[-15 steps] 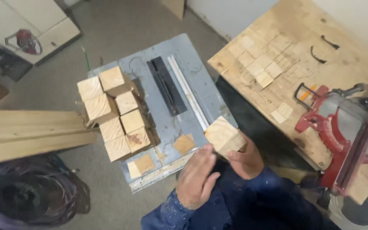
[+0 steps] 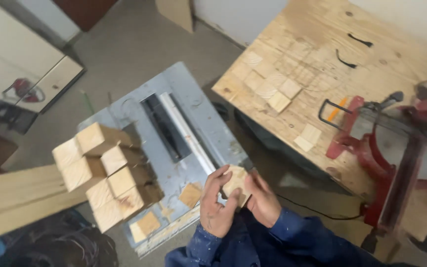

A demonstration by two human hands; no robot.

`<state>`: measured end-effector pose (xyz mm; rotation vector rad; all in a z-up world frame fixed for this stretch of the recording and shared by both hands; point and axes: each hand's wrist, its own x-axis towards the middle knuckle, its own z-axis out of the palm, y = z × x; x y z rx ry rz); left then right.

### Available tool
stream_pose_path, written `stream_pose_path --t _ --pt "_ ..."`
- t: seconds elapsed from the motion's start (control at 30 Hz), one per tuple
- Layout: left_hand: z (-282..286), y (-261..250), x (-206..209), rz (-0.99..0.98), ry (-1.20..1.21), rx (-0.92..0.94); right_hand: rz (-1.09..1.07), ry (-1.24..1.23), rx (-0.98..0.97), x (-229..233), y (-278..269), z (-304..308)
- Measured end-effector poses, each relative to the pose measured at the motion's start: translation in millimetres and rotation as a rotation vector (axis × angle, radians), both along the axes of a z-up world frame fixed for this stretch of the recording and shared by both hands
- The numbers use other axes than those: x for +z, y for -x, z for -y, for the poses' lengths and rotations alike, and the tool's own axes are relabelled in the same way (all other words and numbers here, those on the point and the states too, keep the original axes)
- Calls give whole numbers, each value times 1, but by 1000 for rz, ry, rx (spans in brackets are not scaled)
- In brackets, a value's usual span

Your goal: Organizing and inspecting wooden blocks on a table saw and workbench

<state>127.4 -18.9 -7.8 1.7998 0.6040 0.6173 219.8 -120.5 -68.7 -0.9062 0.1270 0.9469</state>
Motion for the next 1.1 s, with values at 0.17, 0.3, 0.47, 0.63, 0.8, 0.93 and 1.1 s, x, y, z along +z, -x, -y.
stream_pose_path --t 0.17,0.3,0.47,0.63,0.8,0.93,1.1 --pt "10 -61 -3 -68 -1 11 57 -25 165 -33 -48 32" --pt "8 -88 -30 -287 -37 -126 221 209 142 -42 -124 45" --pt "-1 -71 -51 -438 -86 -334 1056 727 60 -65 -241 50" --pt "14 -15 -84 -725 0 -217 1392 623 34 -77 -361 -48" --pt "32 41 -109 -1022 308 56 1553 628 -18 -138 -436 -164" --pt "62 103 -166 -783 594 418 1681 734 -122 -168 -446 -200" --pt "91 130 -192 -465 624 621 1723 713 -104 -156 -435 -205"
